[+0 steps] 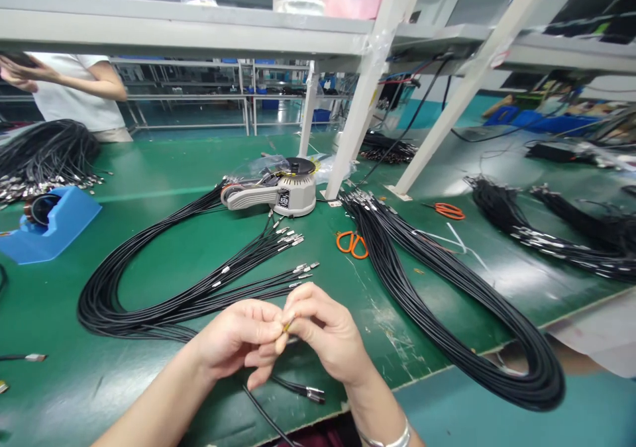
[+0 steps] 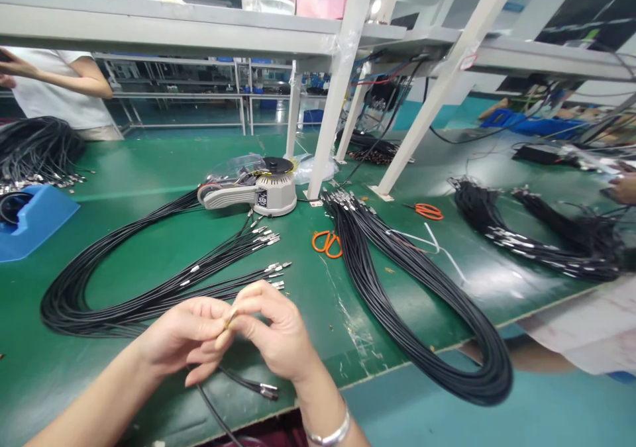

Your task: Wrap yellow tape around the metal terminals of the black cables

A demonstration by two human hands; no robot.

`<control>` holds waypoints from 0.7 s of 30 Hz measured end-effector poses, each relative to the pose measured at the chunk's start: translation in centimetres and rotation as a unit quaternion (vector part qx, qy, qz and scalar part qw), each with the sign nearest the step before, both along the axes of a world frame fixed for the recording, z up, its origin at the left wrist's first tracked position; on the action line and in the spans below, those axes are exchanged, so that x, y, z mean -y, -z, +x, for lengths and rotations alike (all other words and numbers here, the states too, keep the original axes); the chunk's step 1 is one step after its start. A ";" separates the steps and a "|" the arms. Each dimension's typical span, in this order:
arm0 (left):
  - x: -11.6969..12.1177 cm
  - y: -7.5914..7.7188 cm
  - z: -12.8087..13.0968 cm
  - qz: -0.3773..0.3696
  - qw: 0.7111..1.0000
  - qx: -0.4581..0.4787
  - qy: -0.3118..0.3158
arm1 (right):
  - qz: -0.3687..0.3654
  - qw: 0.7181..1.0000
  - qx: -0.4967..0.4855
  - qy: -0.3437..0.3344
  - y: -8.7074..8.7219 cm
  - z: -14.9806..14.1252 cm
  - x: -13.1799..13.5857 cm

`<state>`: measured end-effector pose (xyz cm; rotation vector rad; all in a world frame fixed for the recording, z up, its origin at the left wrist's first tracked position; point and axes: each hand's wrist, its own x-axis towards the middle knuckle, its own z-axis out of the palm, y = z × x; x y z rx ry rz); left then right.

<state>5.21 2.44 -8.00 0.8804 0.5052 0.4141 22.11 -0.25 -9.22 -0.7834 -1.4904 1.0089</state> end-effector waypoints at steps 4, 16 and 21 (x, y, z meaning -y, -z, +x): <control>1.0 -1.2 0.9 0.219 0.948 -0.192 -0.128 | -0.077 0.996 0.032 0.016 -1.1 2.1 0.3; 2.2 -0.4 3.0 0.555 0.776 -0.283 -0.096 | -0.141 0.973 0.158 0.097 -2.0 3.2 2.2; 2.3 -0.6 3.9 0.556 0.771 -0.299 -0.080 | -0.092 0.966 0.224 0.086 -1.9 4.2 2.8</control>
